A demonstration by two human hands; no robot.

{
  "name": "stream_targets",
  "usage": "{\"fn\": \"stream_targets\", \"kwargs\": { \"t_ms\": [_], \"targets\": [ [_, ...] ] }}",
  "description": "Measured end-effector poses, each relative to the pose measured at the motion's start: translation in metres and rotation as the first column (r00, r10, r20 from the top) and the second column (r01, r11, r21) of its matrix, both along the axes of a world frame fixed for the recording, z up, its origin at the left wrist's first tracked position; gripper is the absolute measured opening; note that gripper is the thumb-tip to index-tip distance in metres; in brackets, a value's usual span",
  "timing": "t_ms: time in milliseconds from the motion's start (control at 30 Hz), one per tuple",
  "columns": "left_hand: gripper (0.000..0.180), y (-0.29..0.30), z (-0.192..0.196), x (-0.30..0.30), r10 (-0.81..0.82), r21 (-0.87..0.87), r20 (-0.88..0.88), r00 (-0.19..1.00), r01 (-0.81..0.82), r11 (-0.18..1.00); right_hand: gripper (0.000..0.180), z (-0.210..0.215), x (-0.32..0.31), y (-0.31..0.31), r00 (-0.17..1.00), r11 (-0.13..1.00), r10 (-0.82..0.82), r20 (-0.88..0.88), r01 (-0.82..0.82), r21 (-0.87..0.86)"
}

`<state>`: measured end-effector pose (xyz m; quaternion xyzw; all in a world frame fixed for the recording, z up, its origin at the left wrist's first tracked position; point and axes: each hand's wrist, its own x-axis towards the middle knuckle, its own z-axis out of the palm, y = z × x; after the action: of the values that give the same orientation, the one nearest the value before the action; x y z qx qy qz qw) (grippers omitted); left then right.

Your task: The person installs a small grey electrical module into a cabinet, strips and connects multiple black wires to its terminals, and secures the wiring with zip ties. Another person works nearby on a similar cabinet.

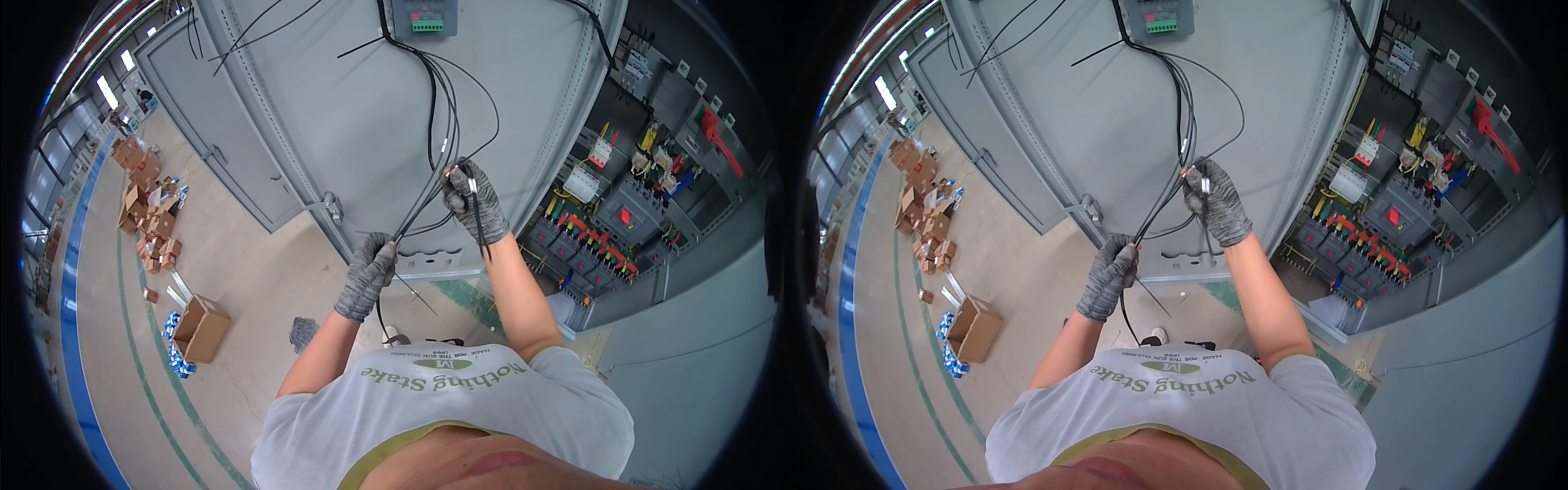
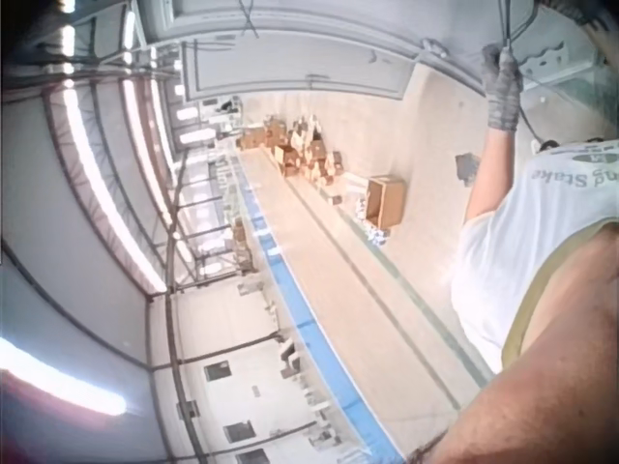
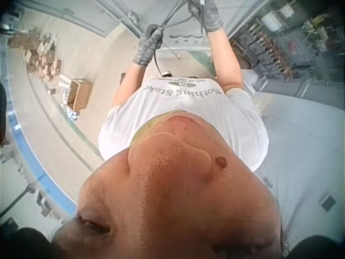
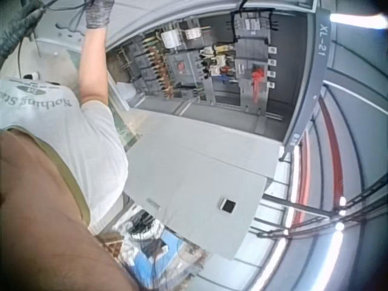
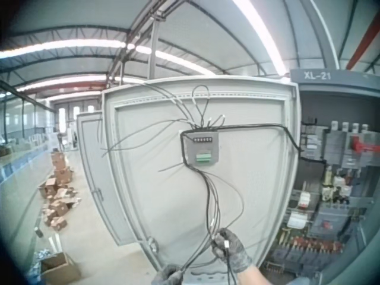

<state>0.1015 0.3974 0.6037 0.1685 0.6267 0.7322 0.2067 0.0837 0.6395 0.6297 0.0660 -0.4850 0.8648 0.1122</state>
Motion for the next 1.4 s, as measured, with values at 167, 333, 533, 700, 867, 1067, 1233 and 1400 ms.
{"fn": "stream_targets", "kwargs": {
  "t_ms": [167,333,533,700,867,1067,1233,1400],
  "targets": [
    [0.019,0.001,0.001,0.002,-0.008,-0.009,-0.029,1.0,0.008,1.0,0.008,-0.007,-0.011,-0.002,0.998,0.971,-0.054,0.017,0.056,-0.232],
    [0.02,-0.007,0.013,0.0,0.004,-0.043,-0.072,0.997,-0.007,0.999,0.008,0.002,-0.018,0.007,0.986,0.977,-0.125,-0.107,0.104,-0.188],
    [0.019,-0.038,-0.001,-0.005,0.045,-0.149,-0.024,0.999,-0.048,0.988,0.013,0.034,-0.021,0.122,0.859,0.89,-0.453,-0.239,0.422,-0.171],
    [0.019,-0.025,-0.004,-0.007,-0.052,-0.051,-0.024,0.998,0.051,0.997,0.014,0.032,0.0,0.138,0.895,0.824,-0.437,-0.095,0.44,0.357],
    [0.03,-0.013,0.0,-0.012,-0.274,-0.183,-0.052,0.96,0.26,0.948,0.017,-0.029,0.023,0.147,0.874,0.742,-0.47,0.12,0.318,0.59],
    [0.028,0.049,-0.022,-0.02,-0.384,-0.198,-0.216,0.898,0.345,0.918,0.03,0.001,0.026,0.128,0.835,0.645,-0.542,-0.095,0.487,0.589],
    [0.028,0.125,-0.042,-0.03,-0.483,-0.289,-0.351,0.802,0.398,0.871,0.032,0.107,-0.007,0.087,0.824,0.242,-0.44,-0.357,0.492,0.836],
    [0.027,0.138,-0.05,-0.059,-0.486,-0.516,-0.614,0.622,0.151,0.843,0.026,0.183,0.006,0.106,0.769,0.311,-0.395,-0.502,0.627,0.714]
  ]
}}
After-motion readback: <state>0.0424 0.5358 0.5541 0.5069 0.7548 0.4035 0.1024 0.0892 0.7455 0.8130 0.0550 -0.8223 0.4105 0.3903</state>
